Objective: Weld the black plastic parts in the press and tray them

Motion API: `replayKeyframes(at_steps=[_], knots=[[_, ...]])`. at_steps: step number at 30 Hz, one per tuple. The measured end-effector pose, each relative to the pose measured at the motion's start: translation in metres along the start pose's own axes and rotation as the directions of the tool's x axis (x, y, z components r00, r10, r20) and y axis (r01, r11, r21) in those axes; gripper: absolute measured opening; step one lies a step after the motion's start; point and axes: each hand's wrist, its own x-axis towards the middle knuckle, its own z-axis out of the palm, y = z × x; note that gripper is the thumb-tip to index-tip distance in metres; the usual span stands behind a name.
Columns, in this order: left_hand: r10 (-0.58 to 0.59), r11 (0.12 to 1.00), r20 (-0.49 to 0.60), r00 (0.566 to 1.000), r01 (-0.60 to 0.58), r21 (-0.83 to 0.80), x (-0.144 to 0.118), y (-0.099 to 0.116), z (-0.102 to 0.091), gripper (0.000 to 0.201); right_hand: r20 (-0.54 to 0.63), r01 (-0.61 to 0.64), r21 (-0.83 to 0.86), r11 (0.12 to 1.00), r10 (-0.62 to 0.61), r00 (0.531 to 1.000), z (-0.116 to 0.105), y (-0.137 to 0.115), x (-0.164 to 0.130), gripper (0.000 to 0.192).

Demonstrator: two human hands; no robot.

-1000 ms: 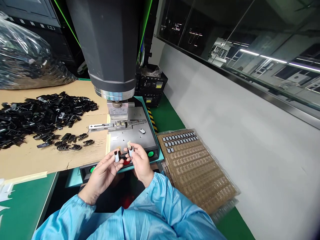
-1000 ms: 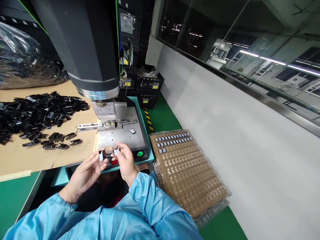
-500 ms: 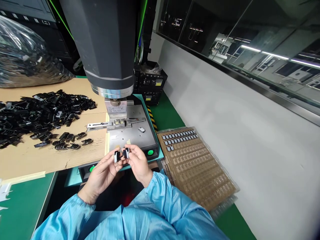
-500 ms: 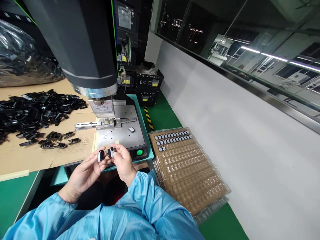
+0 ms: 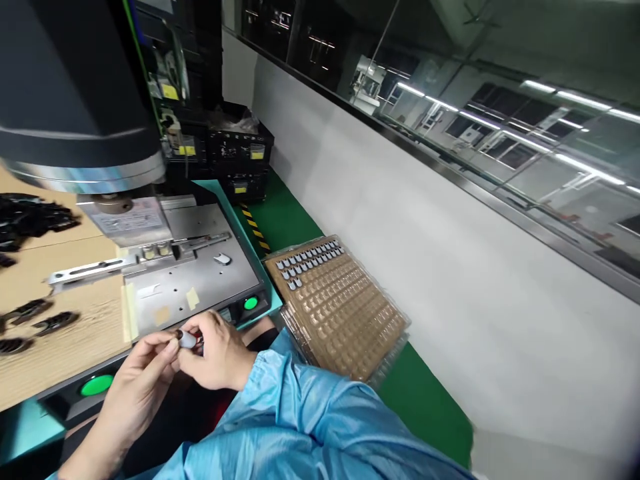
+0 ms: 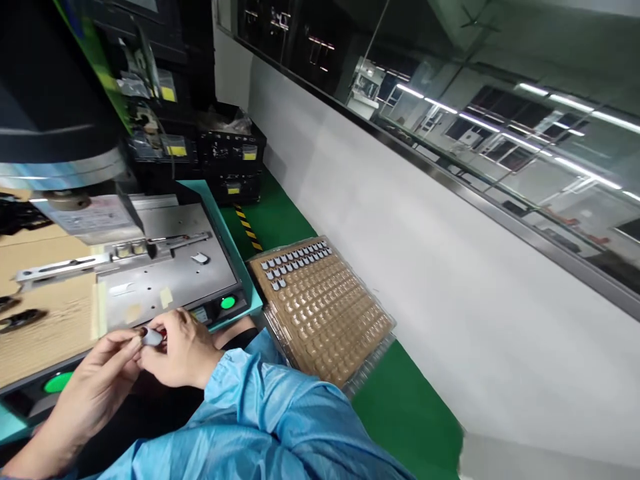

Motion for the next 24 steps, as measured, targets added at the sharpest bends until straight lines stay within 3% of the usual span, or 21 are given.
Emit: replayKeyframes(at_steps=[4,7,9,11,13,15,18,22,24], knots=[[-0.076,0.990,0.043,0.996,0.070,0.126,-0.009,-0.007,0.000,0.055,-0.041,0.016,-0.087,0.996,-0.020,0.999,-0.019,0.016,-0.007,0.033],[-0.172,0.937,0.071,0.983,0.141,0.319,-0.017,-0.019,-0.008,0.064,-0.205,-0.049,-0.125,0.991,0.023,0.978,-0.058,0.050,-0.006,0.030],[-0.206,0.885,0.123,0.971,0.131,0.447,-0.024,-0.034,-0.015,0.065,-0.361,-0.160,-0.166,0.973,0.091,0.928,-0.095,0.084,-0.003,0.028],[-0.219,0.839,0.194,0.956,0.084,0.537,-0.034,-0.054,-0.019,0.065,-0.502,-0.329,-0.204,0.922,0.190,0.844,-0.133,0.122,-0.001,0.026],[-0.213,0.807,0.250,0.945,0.026,0.591,-0.047,-0.076,-0.020,0.063,-0.592,-0.514,-0.240,0.824,0.296,0.750,-0.166,0.159,-0.002,0.027],[-0.208,0.787,0.296,0.932,-0.020,0.617,-0.057,-0.095,-0.019,0.062,-0.614,-0.662,-0.299,0.687,0.392,0.685,-0.189,0.189,-0.006,0.028],[-0.255,0.767,0.365,0.895,-0.042,0.640,-0.061,-0.114,-0.020,0.061,-0.592,-0.736,-0.364,0.571,0.468,0.656,-0.202,0.219,-0.010,0.026],[-0.385,0.713,0.422,0.821,-0.026,0.700,-0.049,-0.122,-0.034,0.055,-0.560,-0.736,-0.403,0.544,0.489,0.668,-0.199,0.236,-0.006,0.022],[-0.400,0.664,0.424,0.813,-0.062,0.745,-0.044,-0.122,-0.039,0.052,-0.547,-0.738,-0.419,0.529,0.501,0.670,-0.197,0.240,-0.001,0.022]])
